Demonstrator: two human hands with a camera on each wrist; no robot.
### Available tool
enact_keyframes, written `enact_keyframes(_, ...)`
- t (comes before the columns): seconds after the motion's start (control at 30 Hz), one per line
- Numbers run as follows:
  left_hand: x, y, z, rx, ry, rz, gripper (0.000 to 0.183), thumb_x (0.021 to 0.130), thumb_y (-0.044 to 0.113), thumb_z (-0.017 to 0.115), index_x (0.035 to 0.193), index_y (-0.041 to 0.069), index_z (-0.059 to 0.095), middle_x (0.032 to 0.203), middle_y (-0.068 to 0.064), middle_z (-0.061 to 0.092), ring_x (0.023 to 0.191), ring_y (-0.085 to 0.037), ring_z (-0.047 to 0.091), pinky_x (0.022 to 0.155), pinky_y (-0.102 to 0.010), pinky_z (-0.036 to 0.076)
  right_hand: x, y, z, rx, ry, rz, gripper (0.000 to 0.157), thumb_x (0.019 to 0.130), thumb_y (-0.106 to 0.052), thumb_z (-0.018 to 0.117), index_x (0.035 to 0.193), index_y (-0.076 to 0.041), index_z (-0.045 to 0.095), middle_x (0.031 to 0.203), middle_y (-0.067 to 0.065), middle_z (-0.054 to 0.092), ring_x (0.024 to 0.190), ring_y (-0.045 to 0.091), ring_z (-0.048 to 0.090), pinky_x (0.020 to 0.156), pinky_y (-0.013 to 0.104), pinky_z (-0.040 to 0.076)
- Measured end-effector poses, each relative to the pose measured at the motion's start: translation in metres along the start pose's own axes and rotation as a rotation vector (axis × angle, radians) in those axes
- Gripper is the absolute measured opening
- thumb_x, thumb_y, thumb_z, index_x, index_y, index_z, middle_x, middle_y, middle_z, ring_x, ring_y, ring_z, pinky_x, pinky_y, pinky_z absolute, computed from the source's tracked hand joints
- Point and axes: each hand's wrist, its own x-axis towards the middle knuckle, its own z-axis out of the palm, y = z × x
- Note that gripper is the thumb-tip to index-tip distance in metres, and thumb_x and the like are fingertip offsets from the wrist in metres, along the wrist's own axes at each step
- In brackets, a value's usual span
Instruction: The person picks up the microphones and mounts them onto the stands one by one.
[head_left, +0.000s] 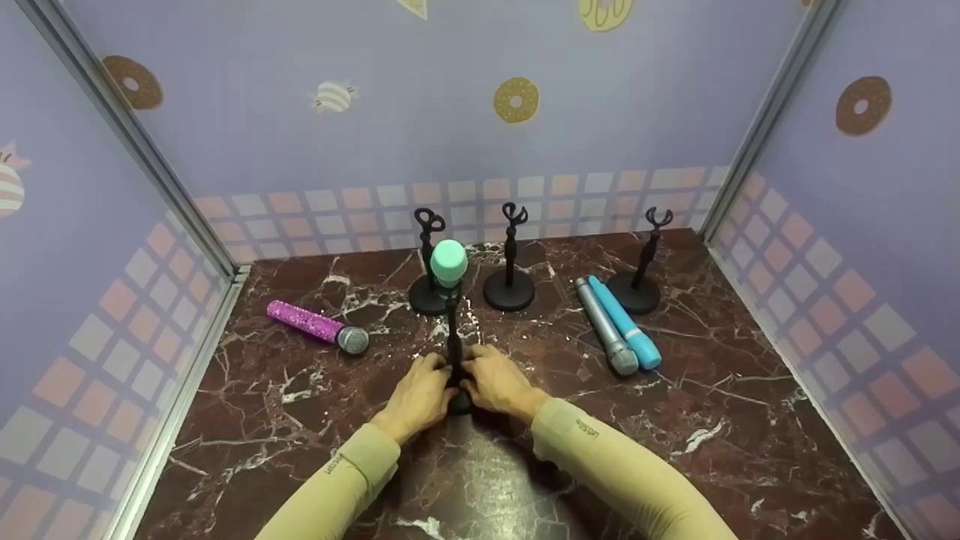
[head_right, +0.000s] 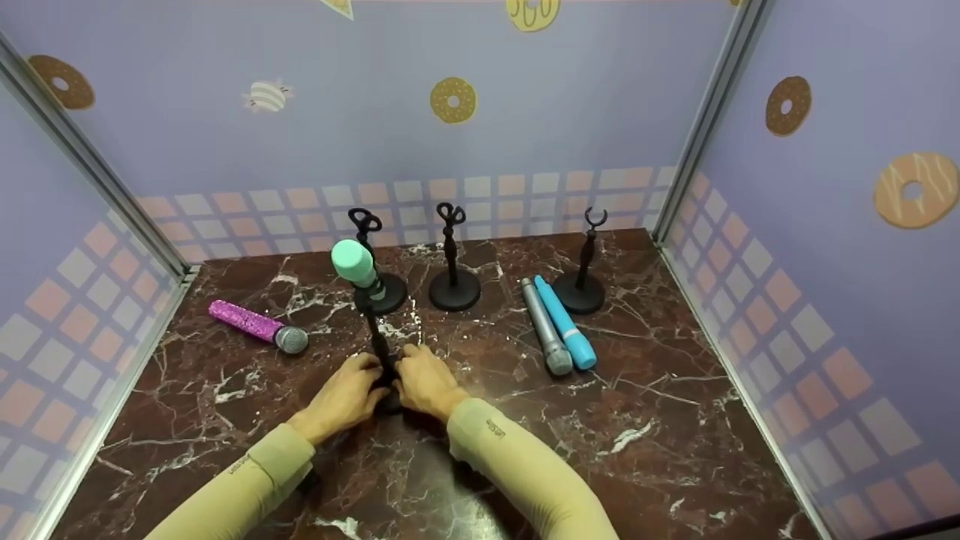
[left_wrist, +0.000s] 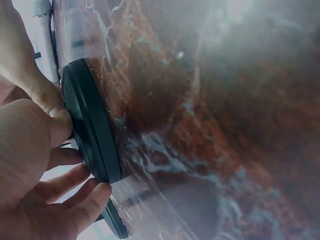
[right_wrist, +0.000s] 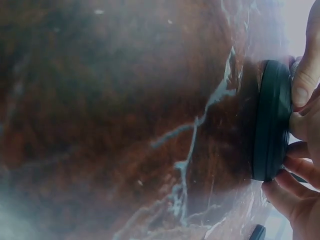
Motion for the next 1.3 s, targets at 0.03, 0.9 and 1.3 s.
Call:
enact_keyframes(0.03,0.000,0.000,0.000,-0.001,-0.008,-0.001,0.023,0.093,0.012,0.085,0.109,-0.002,0.080,0.116,-0.018,0.071,0.100,-0.041,0.067,0.088,-0.053,0.065,0.001,-0.003,-0.006,-0.002,-0.022,0.009,0.023,0.093,-0.021,0.080,0.112,-0.009,0.085,0.115,0.008,0.074,0.106,0.032,0.072,0.096,0.045,0.064)
enact_keyframes(0.9,0.000,-0.014,-0.014,-0.075,-0.125,-0.058,0.059,0.079,0.024,0.099,0.122,-0.010,0.076,0.125,-0.025,0.067,0.113,-0.046,0.065,0.097,-0.059,0.063,0.011,-0.021,-0.020,0.107,-0.265,0.093,0.070,0.094,-0.030,0.083,0.158,-0.008,0.064,0.156,0.012,0.061,0.144,0.033,0.061,0.127,0.045,0.052)
enact_keyframes(1.3,0.002,-0.026,-0.015,-0.119,-0.134,-0.098,0.057,0.080,0.023,0.098,0.122,-0.009,0.077,0.131,-0.026,0.068,0.115,-0.048,0.064,0.102,-0.062,0.060,0.021,-0.021,-0.010,0.118,-0.207,0.065,0.066,0.093,-0.025,0.084,0.152,0.001,0.067,0.155,0.016,0.064,0.142,0.036,0.063,0.127,0.046,0.052)
